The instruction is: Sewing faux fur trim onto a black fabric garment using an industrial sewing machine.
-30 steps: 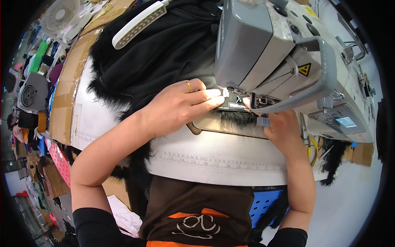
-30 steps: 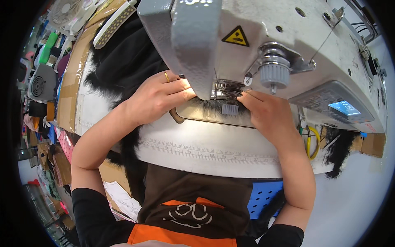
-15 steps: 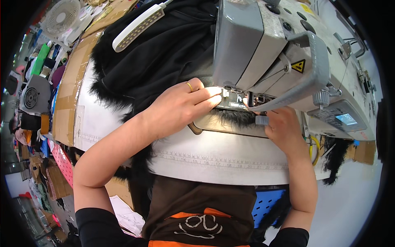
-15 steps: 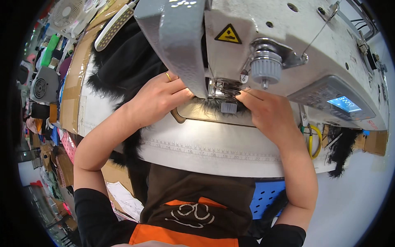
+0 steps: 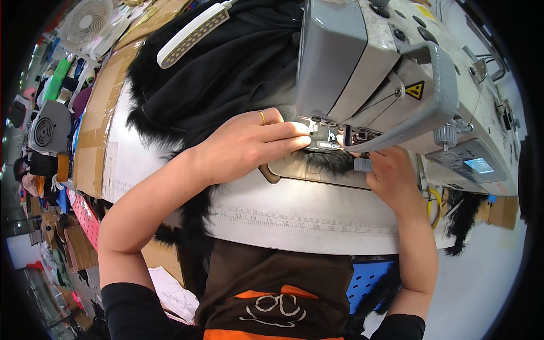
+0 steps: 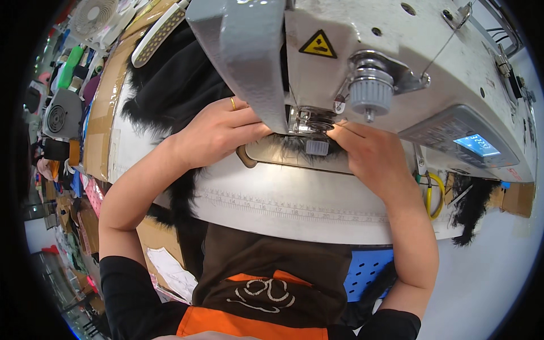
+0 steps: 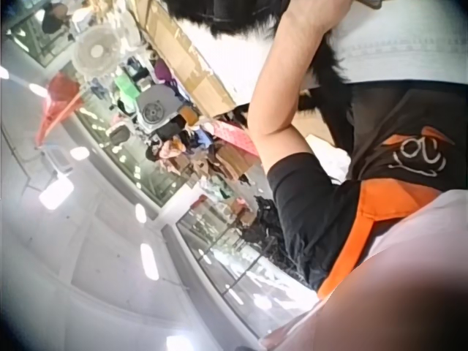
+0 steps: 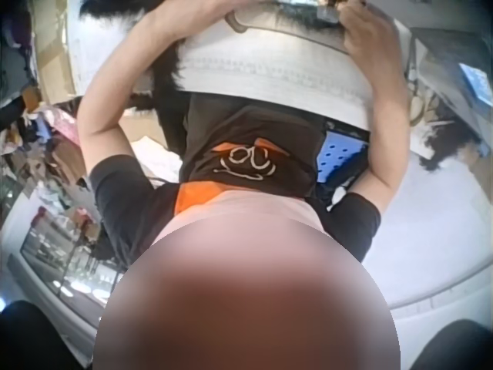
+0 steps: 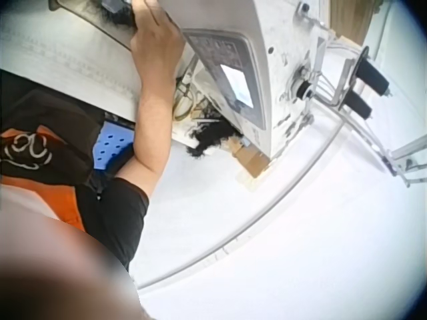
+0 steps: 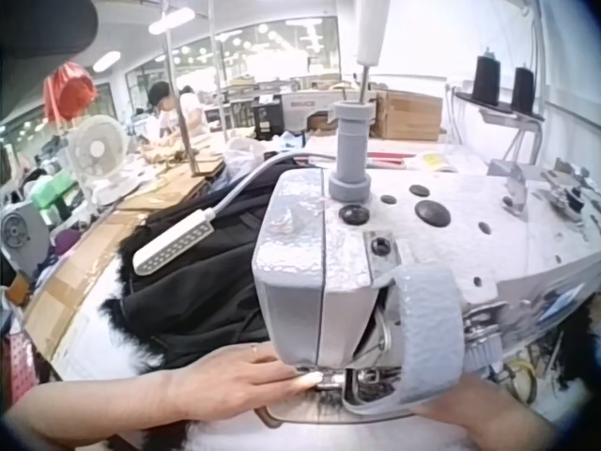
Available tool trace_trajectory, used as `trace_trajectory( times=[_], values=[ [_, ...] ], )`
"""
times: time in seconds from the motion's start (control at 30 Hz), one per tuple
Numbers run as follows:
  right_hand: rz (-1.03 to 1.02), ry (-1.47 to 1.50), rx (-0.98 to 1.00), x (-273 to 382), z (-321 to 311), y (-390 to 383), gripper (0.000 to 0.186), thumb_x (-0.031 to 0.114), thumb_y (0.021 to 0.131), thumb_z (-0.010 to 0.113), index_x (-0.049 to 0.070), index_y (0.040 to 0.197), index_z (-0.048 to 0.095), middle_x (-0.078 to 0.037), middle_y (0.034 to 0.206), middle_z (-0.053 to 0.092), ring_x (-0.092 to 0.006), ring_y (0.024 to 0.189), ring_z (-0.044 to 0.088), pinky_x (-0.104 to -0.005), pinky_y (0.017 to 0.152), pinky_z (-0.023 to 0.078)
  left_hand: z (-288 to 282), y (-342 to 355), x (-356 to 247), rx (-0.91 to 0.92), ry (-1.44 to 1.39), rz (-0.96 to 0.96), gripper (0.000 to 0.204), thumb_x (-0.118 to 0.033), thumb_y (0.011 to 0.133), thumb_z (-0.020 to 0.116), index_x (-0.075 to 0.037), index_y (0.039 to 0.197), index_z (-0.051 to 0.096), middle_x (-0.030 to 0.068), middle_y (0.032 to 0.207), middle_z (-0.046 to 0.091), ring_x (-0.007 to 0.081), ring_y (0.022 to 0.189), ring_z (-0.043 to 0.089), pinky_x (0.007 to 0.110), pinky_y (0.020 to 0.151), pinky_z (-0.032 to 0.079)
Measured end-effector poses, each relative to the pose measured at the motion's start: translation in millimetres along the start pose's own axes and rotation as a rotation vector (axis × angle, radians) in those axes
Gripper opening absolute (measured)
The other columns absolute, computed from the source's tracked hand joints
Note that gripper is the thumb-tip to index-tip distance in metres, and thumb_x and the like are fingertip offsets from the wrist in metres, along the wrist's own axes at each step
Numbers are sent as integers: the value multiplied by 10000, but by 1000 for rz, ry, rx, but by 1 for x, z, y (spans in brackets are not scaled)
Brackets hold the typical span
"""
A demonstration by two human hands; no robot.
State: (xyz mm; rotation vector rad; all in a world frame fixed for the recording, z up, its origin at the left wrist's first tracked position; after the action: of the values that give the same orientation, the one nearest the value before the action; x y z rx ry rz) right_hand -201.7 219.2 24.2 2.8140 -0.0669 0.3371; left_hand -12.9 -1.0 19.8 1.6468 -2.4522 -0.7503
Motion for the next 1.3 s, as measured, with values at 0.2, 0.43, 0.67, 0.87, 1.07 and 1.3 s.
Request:
trace_trajectory(
  times=[0.2,0.43,0.67,0.87,1.07,1.3],
  values=[
    [-34,25,-27,1,1,2,402,-75,796,663,102,1141,771,-95,1145,794,-308,1026,778,-420,850,644,-2,-4,-3,94,104,-22,428,-117,872,686,-88,1294,748,-18,1312,707,207,1011,630,343,879,533],
    [-82,-30,-55,4,3,2,403,-74,774,662,94,1125,769,-93,1167,791,-307,1046,777,-421,863,642,-4,-4,-10,111,190,-38,455,-146,857,705,-93,1307,742,-38,1321,691,163,1023,621,316,909,481],
    [-21,74,3,-2,12,0,356,-64,666,630,1,993,756,-141,925,688,-384,977,679,-503,897,552,-3,-5,-5,77,129,-26,441,-150,853,698,-84,1288,738,-15,1312,692,183,1074,640,331,943,501],
    [-24,-18,-69,4,3,6,305,-40,831,678,94,1094,757,-90,1119,799,-301,982,785,-417,814,640,-3,-3,-5,80,163,-5,425,-135,856,690,-84,1276,734,-19,1284,694,183,1073,640,327,949,507],
    [1,-97,-105,6,4,2,189,18,871,712,107,1036,740,-48,1061,806,-283,890,780,-414,700,618,-1,-2,-2,113,234,29,385,-133,866,685,-89,1246,731,-34,1236,675,168,1069,624,313,945,502],
    [33,-154,-97,3,10,-6,258,2,827,690,135,1044,736,-15,978,790,-280,802,757,-426,638,587,0,-1,-1,119,248,38,354,-142,869,680,-89,1216,731,-35,1199,661,169,1071,616,313,925,496]
  ],
)
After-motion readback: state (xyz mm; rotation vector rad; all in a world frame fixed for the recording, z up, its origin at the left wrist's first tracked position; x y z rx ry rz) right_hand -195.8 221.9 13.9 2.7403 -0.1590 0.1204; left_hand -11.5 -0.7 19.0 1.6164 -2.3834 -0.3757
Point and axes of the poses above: each hand's wrist, its own y-axis towards the middle knuckle, its own z-axis out of the palm, x = y × z, the point moved 3 cm from there along y, towards the middle knuckle
